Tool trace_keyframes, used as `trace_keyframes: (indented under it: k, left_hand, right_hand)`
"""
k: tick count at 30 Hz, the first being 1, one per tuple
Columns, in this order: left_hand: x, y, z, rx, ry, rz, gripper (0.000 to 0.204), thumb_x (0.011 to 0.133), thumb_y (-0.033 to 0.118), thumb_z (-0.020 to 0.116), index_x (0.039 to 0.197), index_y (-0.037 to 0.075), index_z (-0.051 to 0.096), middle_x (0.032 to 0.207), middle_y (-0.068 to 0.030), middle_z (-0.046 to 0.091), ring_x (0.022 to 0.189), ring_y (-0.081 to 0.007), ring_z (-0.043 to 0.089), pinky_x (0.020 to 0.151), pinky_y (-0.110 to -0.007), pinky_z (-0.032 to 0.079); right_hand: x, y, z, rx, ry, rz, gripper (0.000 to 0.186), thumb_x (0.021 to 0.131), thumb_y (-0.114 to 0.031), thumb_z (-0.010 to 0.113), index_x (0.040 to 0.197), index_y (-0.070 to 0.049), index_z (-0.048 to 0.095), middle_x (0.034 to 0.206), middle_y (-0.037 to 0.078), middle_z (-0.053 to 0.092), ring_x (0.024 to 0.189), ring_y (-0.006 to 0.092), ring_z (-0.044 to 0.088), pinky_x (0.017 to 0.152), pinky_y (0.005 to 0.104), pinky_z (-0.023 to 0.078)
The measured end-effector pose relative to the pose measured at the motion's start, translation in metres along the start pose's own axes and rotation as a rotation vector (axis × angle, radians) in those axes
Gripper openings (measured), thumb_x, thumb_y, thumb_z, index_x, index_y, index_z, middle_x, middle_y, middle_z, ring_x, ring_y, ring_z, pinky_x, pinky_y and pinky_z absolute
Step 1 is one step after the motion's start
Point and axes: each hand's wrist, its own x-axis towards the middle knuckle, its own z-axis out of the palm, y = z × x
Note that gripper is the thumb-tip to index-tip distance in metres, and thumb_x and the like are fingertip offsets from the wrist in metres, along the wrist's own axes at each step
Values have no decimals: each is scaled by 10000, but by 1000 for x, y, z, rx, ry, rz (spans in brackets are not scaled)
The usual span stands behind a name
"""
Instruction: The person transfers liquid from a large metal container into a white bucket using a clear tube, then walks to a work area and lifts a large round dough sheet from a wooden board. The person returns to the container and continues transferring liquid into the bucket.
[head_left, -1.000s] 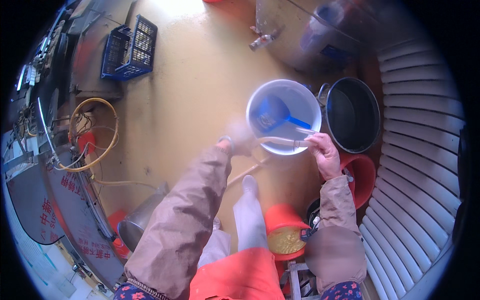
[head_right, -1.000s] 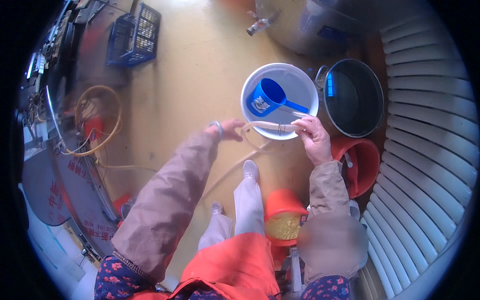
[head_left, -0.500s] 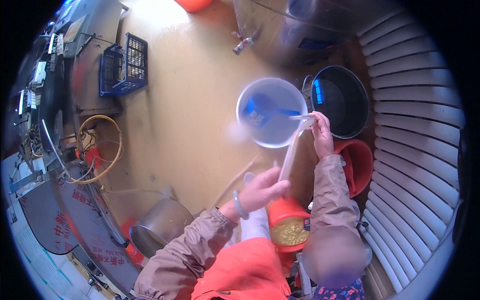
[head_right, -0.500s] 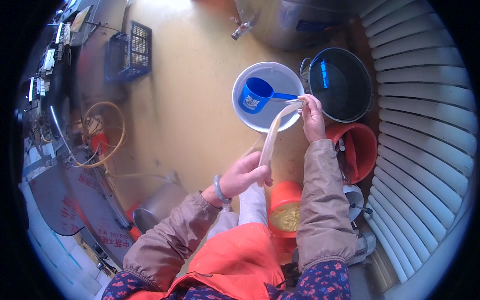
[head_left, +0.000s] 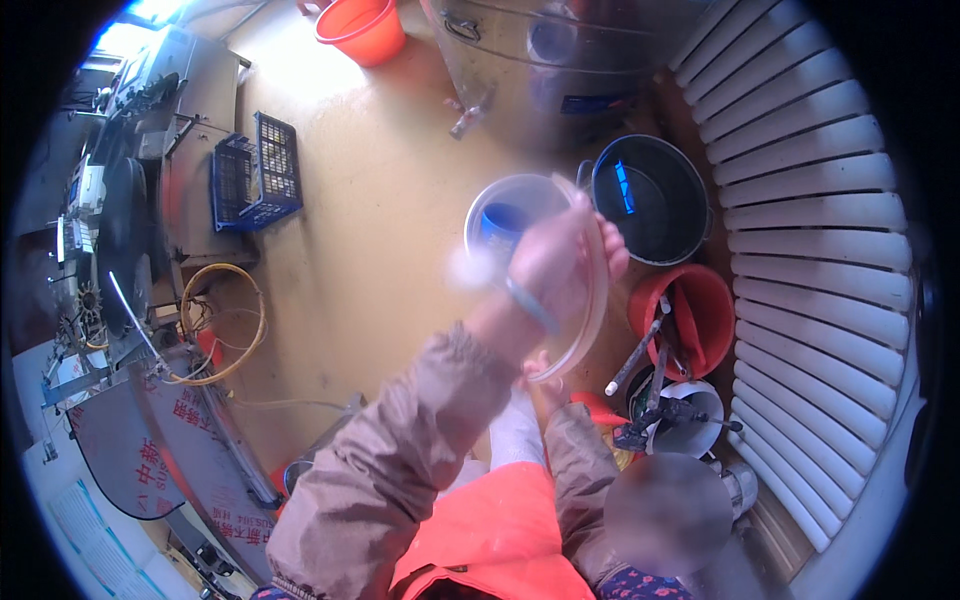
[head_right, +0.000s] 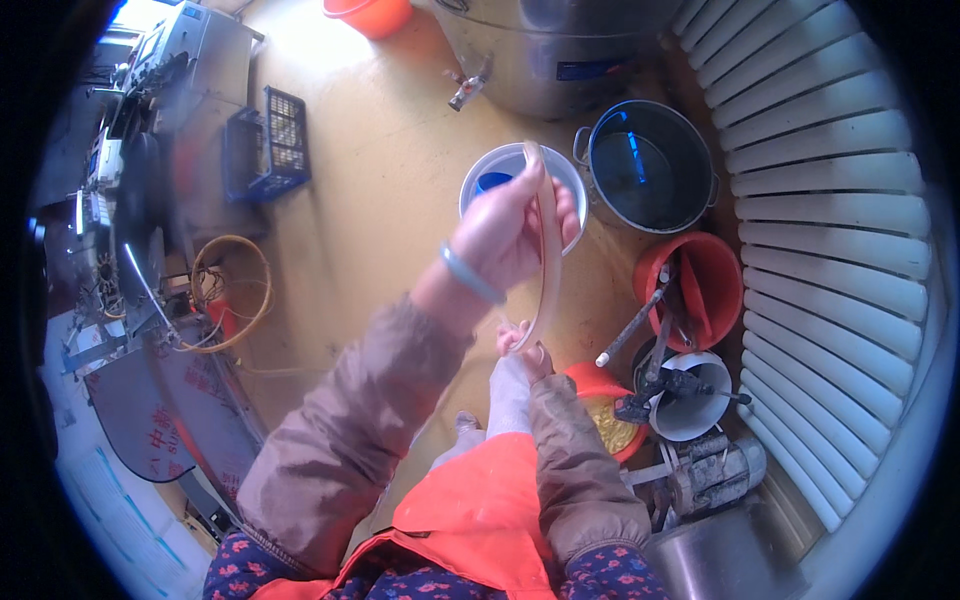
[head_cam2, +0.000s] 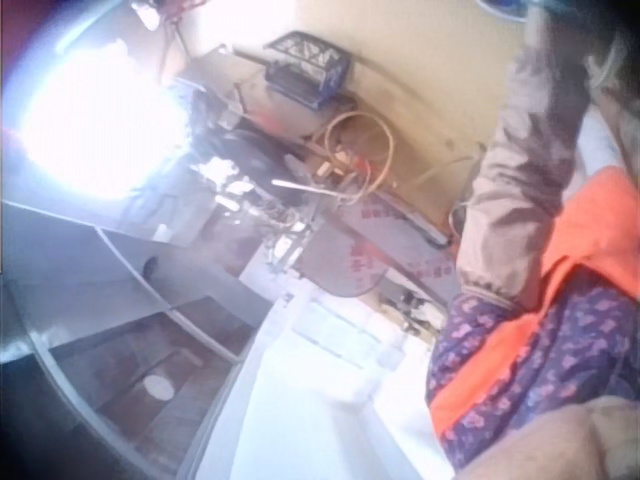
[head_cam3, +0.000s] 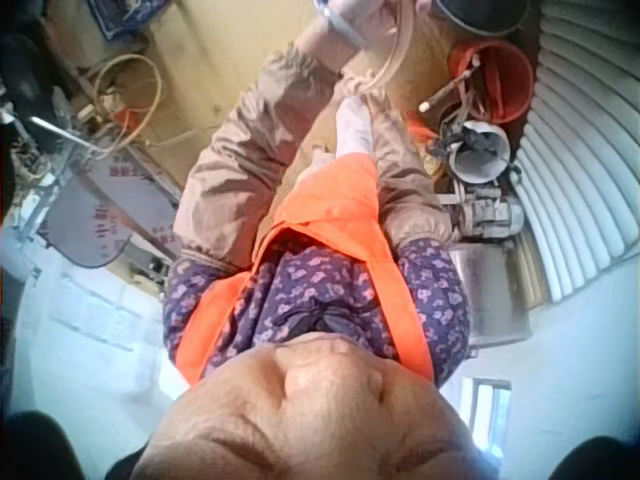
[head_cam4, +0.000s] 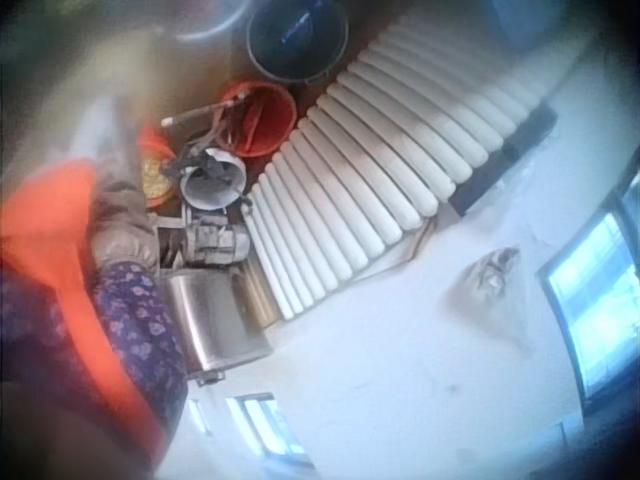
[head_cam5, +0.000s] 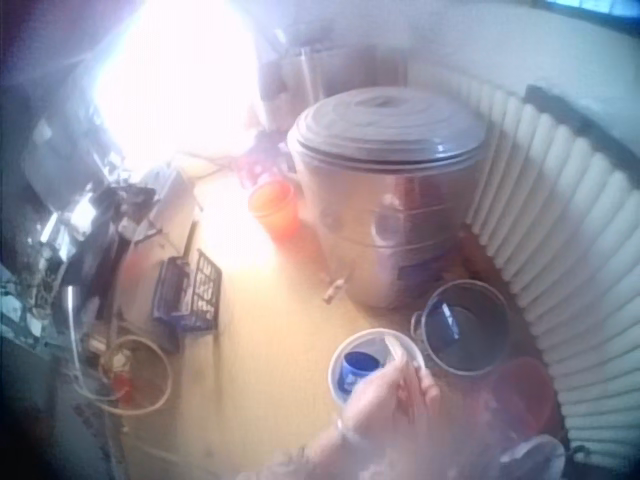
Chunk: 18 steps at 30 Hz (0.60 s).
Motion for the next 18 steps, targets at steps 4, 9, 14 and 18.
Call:
trace_keyframes:
  k: [4,9,14,18]
  left_hand:
    - [52,14,-35,326,-79,82,387,918,365,436,1015,-6,483,923,-120,581,805,-201,593,714,-294,493]
    - [20,-1,-169,1007,-120,178,453,882,356,514,1213,51,472,1133,-60,533,1056,-182,501,890,-317,402]
    - [-137,-78,-247,667,-113,-677,374,904,348,468,1116,48,542,1131,-62,542,1054,-160,492,939,-321,362]
    - [-233,-128,-233,899,-143,-111,450,929,423,346,859,53,592,739,-56,562,792,-123,536,754,-246,417]
  right_hand:
    - [-24,19,-9,8,-172,-36,439,952,-306,263,756,-29,542,708,70,506,713,186,497,785,322,410]
    - [-68,-10,67,307,95,220,623,917,-525,202,589,-61,457,567,37,413,595,182,406,653,323,381]
    - [-70,-44,137,365,-91,170,631,849,-641,265,736,-58,477,670,44,465,672,193,481,729,346,411]
    - [-73,-48,168,329,-183,180,566,842,-617,360,799,-65,477,723,35,486,704,174,503,761,353,431]
